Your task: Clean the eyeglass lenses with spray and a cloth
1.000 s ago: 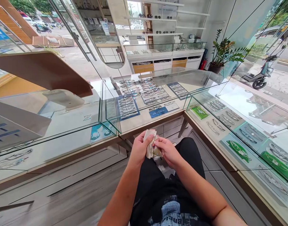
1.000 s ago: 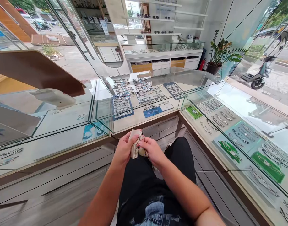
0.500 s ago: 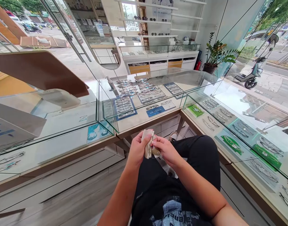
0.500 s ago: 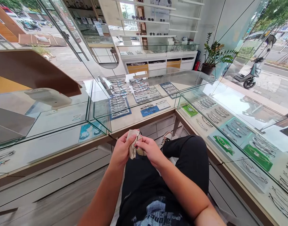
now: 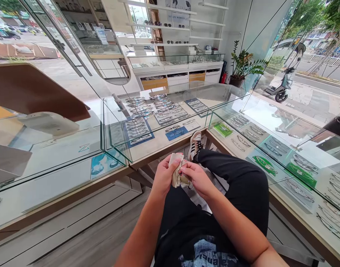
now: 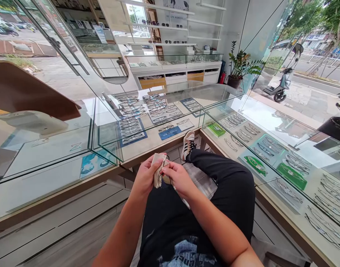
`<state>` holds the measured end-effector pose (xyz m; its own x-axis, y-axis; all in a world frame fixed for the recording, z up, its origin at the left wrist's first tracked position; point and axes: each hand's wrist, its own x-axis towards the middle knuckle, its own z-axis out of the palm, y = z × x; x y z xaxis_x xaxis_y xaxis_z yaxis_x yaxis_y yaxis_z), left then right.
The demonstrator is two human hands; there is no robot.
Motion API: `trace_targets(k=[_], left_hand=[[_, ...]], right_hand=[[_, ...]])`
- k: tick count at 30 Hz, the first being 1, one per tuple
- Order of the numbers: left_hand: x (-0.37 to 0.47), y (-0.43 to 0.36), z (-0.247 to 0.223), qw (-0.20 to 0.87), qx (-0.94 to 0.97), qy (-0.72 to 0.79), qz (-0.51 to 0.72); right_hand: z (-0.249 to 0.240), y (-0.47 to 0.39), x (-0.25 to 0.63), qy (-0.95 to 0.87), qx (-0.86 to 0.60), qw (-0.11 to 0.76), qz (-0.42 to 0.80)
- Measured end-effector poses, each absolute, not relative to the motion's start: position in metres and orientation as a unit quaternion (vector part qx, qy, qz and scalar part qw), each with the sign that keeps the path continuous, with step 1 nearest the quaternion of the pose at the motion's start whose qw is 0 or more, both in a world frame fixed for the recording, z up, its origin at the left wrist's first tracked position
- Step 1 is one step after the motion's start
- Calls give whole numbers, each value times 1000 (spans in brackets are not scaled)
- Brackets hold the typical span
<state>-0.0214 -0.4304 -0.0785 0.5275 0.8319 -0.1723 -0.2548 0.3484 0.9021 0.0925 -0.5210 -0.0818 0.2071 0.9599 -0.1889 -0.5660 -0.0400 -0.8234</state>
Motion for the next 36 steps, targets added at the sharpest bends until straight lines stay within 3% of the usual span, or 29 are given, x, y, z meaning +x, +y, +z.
trace_targets(k=[17,24,31,36], left_hand=[[-46,-408,-88,690,524,329,376],[-20,-388,-95,610,502,373,487],[-17,-341,-87,711,472,354,383],[-2,-342,-81,672,487,358,427]], right_hand=[[-80,-499,89,-290,-447,622,574],[-84,-463,102,-330,-421,606,589],[-87,-412,143,-355,-430,576,598],[-87,-404,155,-350,-425,576,604]])
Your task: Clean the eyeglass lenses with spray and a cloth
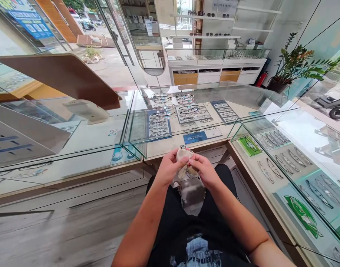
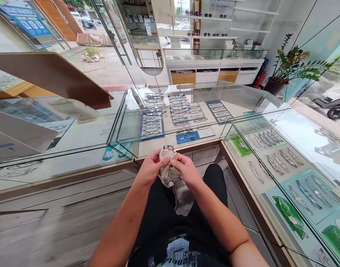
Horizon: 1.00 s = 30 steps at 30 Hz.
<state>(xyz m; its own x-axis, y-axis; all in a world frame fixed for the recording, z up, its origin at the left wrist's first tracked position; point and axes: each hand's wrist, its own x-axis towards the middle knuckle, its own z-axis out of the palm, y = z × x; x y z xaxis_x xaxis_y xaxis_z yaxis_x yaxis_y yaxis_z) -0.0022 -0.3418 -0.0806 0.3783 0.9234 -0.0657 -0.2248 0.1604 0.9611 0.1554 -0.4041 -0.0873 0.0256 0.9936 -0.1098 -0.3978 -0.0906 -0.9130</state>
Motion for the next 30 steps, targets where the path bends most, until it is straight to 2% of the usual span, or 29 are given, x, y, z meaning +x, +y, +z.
trace_targets(k=[7,12,18,25,27,30], left_hand=[[17,-362,-91,595,473,396,515],[1,-370,-92,663,427,372,490],[-36,-375,-105,698,350,371,503],[-53,-381,-101,749,249,372,488],[-45,-383,-88,771,229,346,483],[-29,-385,-69,792,211,309,483]], right_hand=[[-91,-421,147,-376,-414,587,585],[-89,-443,138,-343,-418,602,587],[-76,-466,143,-294,-420,669,539],[-63,-474,159,-297,-410,663,551],[-59,-472,160,-351,-438,650,512],[-52,-466,156,-500,-500,604,368]])
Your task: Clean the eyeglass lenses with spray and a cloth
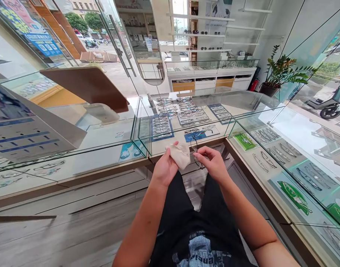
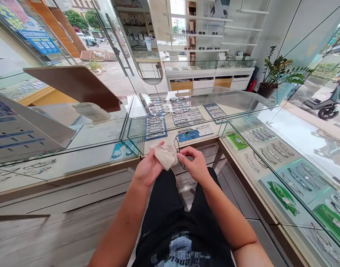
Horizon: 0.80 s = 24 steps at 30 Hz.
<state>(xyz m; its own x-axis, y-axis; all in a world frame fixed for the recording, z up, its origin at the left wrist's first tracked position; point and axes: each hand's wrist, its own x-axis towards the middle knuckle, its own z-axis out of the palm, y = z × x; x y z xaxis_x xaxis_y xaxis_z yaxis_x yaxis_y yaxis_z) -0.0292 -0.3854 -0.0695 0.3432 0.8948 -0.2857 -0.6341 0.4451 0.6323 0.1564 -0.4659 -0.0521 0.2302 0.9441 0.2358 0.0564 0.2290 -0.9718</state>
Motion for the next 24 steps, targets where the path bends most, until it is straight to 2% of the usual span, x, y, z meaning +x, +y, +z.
trace_targets(k=[2,5,7,10,20,22,24], left_hand=[[-20,-387,-63,793,207,292,493],[-14,-389,-60,791,221,266,505],[-16,-391,-60,792,228,260,504],[-24,-395,-59,797,219,266,496],[-55,-392,-62,796,153,292,507],[-65,-386,-66,781,164,278,535],[-74,-381,-70,752,187,270,572]], right_hand=[[-49,-462,151,-611,-548,525,226],[-49,-459,139,-727,-600,331,35],[-53,-458,130,-766,-603,220,-34],[-63,-458,121,-792,-589,144,-73],[-95,-462,103,-813,-562,143,-46],[-98,-460,108,-809,-560,179,2],[-96,-453,121,-776,-562,266,106]])
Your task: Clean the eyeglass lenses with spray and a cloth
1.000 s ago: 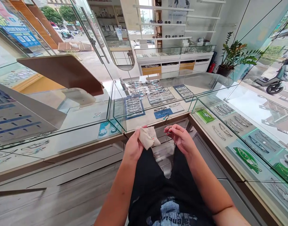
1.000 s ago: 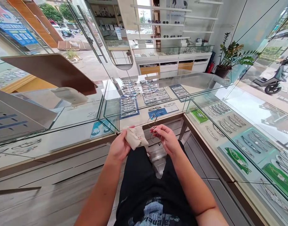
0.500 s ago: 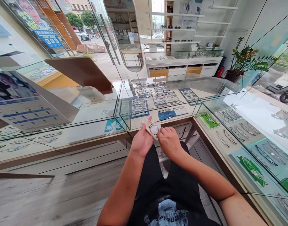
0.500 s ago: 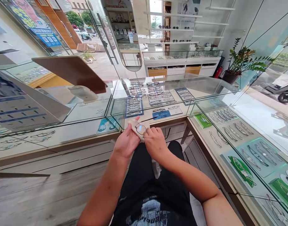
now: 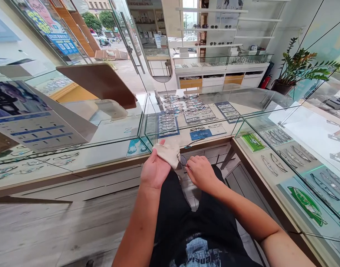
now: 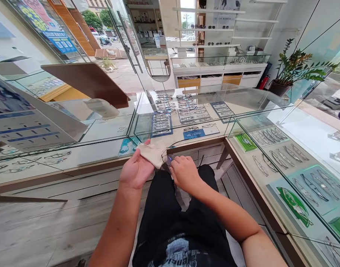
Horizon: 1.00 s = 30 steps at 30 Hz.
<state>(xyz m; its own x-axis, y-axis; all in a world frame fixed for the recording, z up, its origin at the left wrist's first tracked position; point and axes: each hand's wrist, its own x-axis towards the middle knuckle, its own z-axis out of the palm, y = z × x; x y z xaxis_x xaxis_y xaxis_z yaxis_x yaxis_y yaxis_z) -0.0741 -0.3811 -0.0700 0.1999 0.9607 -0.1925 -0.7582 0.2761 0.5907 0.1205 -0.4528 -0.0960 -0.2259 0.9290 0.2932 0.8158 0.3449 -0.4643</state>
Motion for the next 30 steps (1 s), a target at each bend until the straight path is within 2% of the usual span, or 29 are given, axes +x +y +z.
trace_targets(k=[3,5,8,13,18,24,27,30], left_hand=[[-84,-378,-76,680,243,290,628],[-89,-380,-79,625,304,311,649],[-94,-391,-77,533,452,349,624],[-96,-405,-58,286,718,370,516],[-87,-404,-41,132,799,312,498],[-80,-405,-25,71,789,299,532],[-80,-402,-9,58,771,314,551],[-80,-393,13,29,731,342,589]], right_hand=[[-85,-437,148,-638,-523,440,354],[-74,-426,165,-537,-456,507,497],[-57,-416,179,-464,-376,516,615],[-36,-409,178,-472,-319,432,699],[-19,-407,174,-512,-278,353,733],[9,-406,175,-558,-272,326,713],[35,-409,176,-632,-310,350,618],[64,-418,177,-696,-358,444,437]])
